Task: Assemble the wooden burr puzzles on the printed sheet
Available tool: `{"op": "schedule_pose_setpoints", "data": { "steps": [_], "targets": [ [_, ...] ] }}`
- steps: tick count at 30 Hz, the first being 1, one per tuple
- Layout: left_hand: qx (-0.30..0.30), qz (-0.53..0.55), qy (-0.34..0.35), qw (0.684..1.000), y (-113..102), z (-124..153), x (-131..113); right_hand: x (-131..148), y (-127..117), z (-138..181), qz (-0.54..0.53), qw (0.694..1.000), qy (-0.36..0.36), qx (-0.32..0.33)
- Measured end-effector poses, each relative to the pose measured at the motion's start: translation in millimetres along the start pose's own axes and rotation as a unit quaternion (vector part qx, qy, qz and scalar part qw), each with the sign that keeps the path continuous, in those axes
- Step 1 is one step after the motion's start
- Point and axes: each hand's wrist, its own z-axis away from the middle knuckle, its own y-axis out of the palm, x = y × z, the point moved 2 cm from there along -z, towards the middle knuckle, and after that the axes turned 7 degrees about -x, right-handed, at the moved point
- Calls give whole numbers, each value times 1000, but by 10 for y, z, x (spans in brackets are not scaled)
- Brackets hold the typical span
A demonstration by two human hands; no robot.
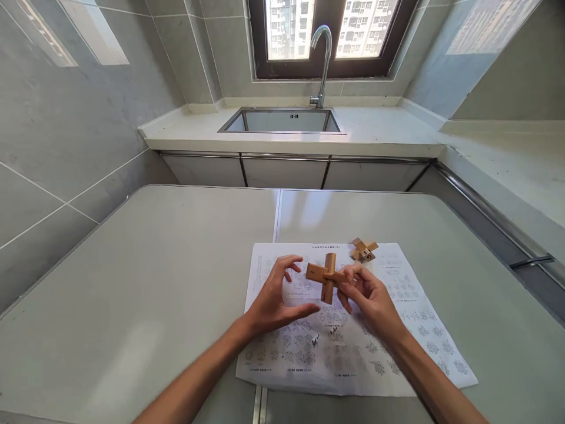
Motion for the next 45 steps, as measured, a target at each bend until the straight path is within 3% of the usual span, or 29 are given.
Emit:
{"op": "schedule_pose_setpoints", "data": {
  "steps": [6, 15, 24, 33, 45],
  "targets": [
    [84, 24, 32, 996, 21, 21, -37, -60, 162, 76, -11, 992, 75, 103],
    [14, -31, 102, 994, 29, 49, -49, -49, 217, 57, -8, 964, 145, 221],
    [1, -60, 129, 990, 22, 49, -90, -94, 280, 119, -57, 972, 162, 163],
    [10, -57, 118, 991, -9, 22, -109, -95, 215, 100, -11, 961, 175, 213],
    [-7, -39, 115, 993, -47, -5, -153, 18, 277, 101, -5, 967, 146, 209]
  ]
}}
